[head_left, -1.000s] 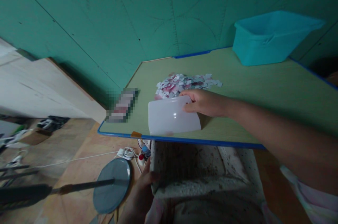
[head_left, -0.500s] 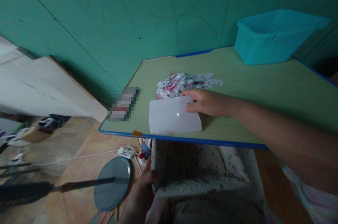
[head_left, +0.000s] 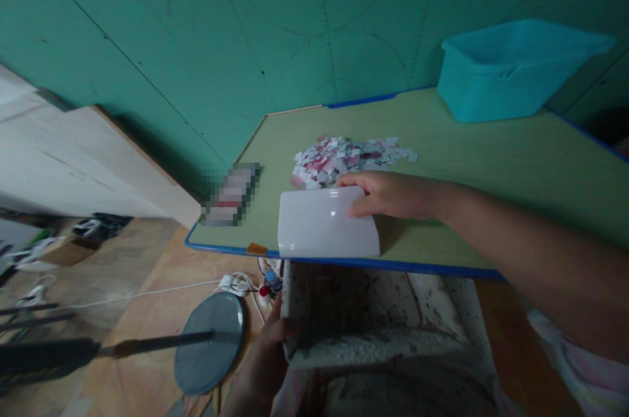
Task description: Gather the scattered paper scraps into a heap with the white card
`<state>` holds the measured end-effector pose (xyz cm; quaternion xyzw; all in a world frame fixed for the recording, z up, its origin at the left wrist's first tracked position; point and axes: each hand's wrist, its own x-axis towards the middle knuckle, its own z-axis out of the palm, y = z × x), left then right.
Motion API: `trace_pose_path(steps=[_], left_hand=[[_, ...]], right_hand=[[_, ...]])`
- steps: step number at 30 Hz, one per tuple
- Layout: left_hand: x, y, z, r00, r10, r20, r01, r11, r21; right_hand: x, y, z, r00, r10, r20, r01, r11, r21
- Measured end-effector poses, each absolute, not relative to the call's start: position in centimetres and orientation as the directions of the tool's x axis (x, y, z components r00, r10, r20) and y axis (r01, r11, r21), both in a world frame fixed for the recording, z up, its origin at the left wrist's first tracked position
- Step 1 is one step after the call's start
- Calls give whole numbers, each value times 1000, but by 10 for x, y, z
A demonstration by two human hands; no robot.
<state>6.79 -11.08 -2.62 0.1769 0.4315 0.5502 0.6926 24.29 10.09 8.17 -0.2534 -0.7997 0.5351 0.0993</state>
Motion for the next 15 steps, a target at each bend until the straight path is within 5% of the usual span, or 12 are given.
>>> trace_pose_path(steps=[7, 15], left_hand=[[66, -111, -29, -15, 900, -436, -589, 345, 731], [68, -112, -22, -25, 903, -429, -632, 319, 707]], right_hand=[[241, 101, 81, -832, 553, -52, 241, 275, -931], [237, 113, 73, -626, 767, 138, 124, 273, -954]])
